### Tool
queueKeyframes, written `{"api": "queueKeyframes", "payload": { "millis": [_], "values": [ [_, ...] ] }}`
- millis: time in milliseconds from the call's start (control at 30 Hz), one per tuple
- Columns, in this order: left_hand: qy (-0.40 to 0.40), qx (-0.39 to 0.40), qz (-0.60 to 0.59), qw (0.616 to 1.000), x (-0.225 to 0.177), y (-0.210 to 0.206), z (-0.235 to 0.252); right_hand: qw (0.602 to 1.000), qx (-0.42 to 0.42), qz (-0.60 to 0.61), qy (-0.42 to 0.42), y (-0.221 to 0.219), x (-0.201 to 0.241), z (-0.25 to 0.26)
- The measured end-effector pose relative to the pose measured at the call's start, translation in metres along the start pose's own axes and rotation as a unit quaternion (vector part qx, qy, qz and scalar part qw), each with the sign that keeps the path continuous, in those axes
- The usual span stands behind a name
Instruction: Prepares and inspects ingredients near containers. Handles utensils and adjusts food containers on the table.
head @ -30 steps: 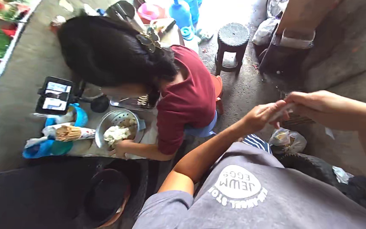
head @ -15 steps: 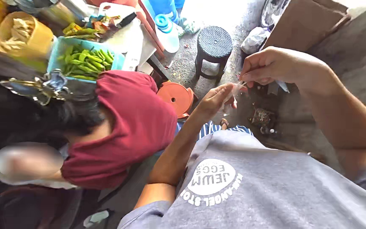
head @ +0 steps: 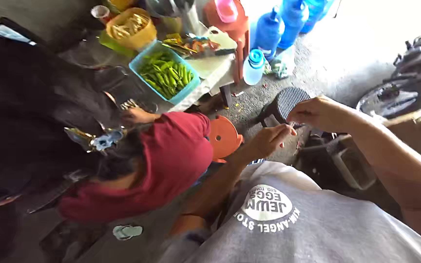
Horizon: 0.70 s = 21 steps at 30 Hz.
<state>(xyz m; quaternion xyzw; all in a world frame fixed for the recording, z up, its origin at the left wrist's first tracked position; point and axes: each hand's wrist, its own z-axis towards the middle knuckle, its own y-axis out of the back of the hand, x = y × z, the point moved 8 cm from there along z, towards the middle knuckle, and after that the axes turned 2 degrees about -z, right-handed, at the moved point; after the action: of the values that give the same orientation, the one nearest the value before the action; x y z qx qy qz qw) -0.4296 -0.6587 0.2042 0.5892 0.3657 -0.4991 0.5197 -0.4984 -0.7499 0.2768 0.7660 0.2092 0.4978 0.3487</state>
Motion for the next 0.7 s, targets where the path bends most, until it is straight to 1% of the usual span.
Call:
{"api": "queueKeyframes", "payload": {
  "millis": [67, 100, 200, 267, 333, 400, 433, 533, 600, 700],
  "values": [
    [0.01, -0.019, -0.044, 0.999, 0.007, 0.023, 0.018, 1.0, 0.023, -0.005, 0.02, 0.019, -0.006, 0.032],
    [0.024, -0.042, -0.068, 0.996, 0.011, 0.035, 0.023, 0.999, 0.035, -0.01, 0.035, 0.027, -0.007, 0.048],
    [0.041, -0.138, -0.115, 0.983, 0.026, 0.072, 0.024, 0.993, 0.083, -0.011, 0.079, 0.04, -0.008, 0.103],
    [0.045, -0.205, -0.111, 0.971, 0.036, 0.095, 0.017, 0.986, 0.134, -0.001, 0.096, 0.042, -0.001, 0.144],
    [0.074, -0.278, -0.098, 0.953, 0.049, 0.116, 0.003, 0.983, 0.152, 0.001, 0.108, 0.047, 0.005, 0.193],
    [0.113, -0.359, -0.108, 0.92, 0.065, 0.133, -0.018, 0.986, 0.116, -0.009, 0.12, 0.055, -0.001, 0.256],
    [0.128, -0.403, -0.122, 0.898, 0.072, 0.141, -0.029, 0.989, 0.094, -0.014, 0.114, 0.058, -0.008, 0.292],
    [0.163, -0.526, -0.15, 0.821, 0.089, 0.158, -0.055, 0.996, 0.048, -0.027, 0.065, 0.056, -0.04, 0.404],
    [0.142, -0.601, -0.16, 0.77, 0.098, 0.169, -0.061, 0.996, 0.054, -0.06, 0.029, 0.045, -0.06, 0.471],
    [0.1, -0.675, -0.146, 0.717, 0.11, 0.187, -0.055, 0.989, 0.092, -0.117, -0.012, 0.023, -0.079, 0.547]
  ]
}}
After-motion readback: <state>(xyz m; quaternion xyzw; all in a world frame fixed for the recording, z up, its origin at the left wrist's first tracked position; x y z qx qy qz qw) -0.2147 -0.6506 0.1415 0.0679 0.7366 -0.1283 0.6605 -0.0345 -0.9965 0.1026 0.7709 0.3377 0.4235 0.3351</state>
